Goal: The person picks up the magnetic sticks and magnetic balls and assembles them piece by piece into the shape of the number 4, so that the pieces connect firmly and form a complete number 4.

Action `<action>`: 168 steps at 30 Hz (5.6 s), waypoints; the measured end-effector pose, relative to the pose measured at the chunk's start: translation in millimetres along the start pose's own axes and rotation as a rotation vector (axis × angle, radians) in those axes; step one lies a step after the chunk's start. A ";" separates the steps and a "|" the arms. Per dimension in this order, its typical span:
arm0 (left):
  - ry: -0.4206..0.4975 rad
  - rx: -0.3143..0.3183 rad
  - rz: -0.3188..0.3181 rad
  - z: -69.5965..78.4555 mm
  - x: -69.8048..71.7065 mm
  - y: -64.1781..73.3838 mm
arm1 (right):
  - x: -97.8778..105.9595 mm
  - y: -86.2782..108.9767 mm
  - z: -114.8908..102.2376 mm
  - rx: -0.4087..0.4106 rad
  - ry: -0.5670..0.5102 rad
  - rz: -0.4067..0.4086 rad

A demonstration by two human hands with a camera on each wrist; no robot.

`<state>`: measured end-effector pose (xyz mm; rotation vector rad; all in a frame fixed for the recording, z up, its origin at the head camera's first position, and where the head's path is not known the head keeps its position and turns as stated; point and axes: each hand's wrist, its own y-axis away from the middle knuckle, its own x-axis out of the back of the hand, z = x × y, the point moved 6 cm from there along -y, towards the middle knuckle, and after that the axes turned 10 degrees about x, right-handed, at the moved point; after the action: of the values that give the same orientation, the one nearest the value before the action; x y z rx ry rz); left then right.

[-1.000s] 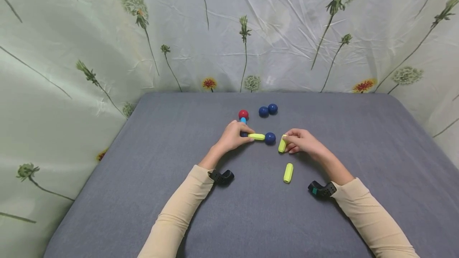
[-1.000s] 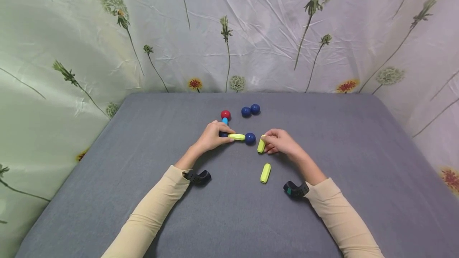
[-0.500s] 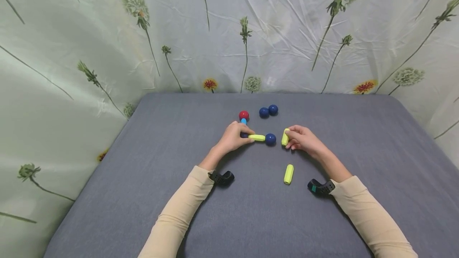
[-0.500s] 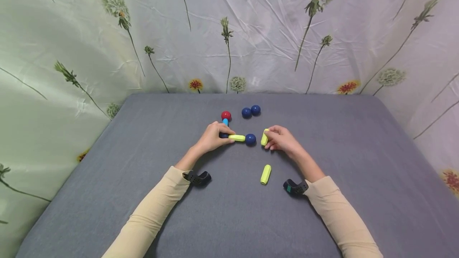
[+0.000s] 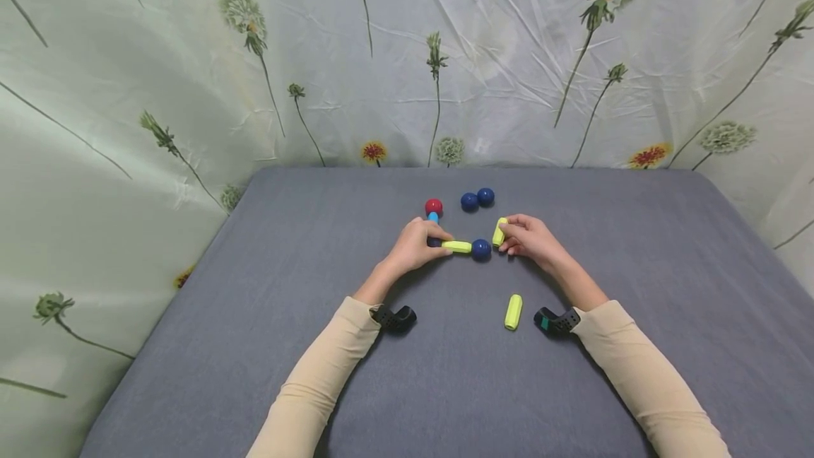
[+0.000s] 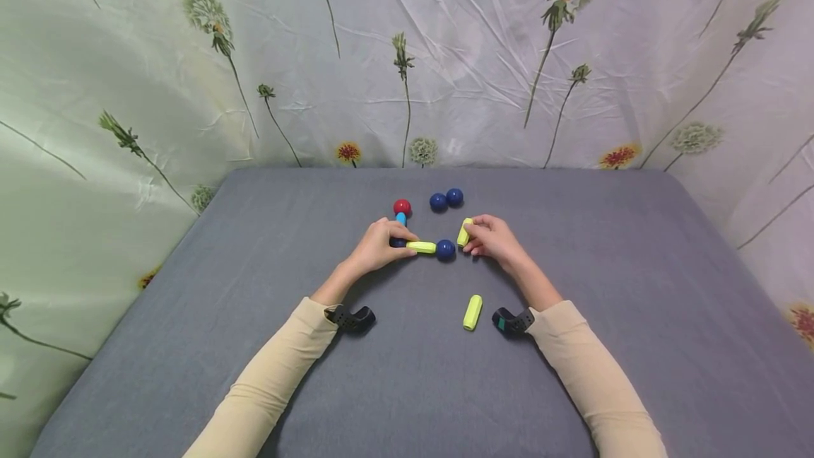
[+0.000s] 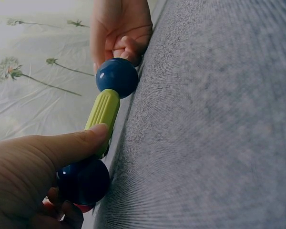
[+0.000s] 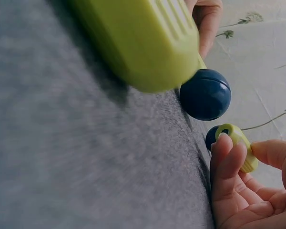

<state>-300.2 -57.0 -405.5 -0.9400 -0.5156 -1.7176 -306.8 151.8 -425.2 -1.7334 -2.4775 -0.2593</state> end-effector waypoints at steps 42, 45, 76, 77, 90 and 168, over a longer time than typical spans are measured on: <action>-0.009 -0.019 0.019 1.1 1.2 -2.5 | -13.7 -34.6 -6.6 0.010 0.183 0.000; -0.012 -0.019 0.019 1.6 1.3 -2.0 | -13.8 -34.0 -6.5 0.009 0.190 0.003; -0.223 -0.120 0.002 29.1 -12.4 0.7 | -11.4 -30.3 -3.2 0.089 0.228 0.010; -0.225 -0.129 -0.014 30.5 -14.0 0.1 | -11.0 -29.9 -3.1 0.089 0.227 0.013; -0.346 -0.183 -0.116 43.4 -26.1 -6.9 | -13.8 -26.9 -9.9 0.089 0.207 -0.003; -0.334 -0.187 -0.087 48.9 -25.7 0.3 | 14.2 -61.2 -8.8 0.208 0.443 -0.024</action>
<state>-280.0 -6.4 -396.8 -1.3693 -0.6272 -1.7161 -369.2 142.6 -418.8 -1.3869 -2.1220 -0.3330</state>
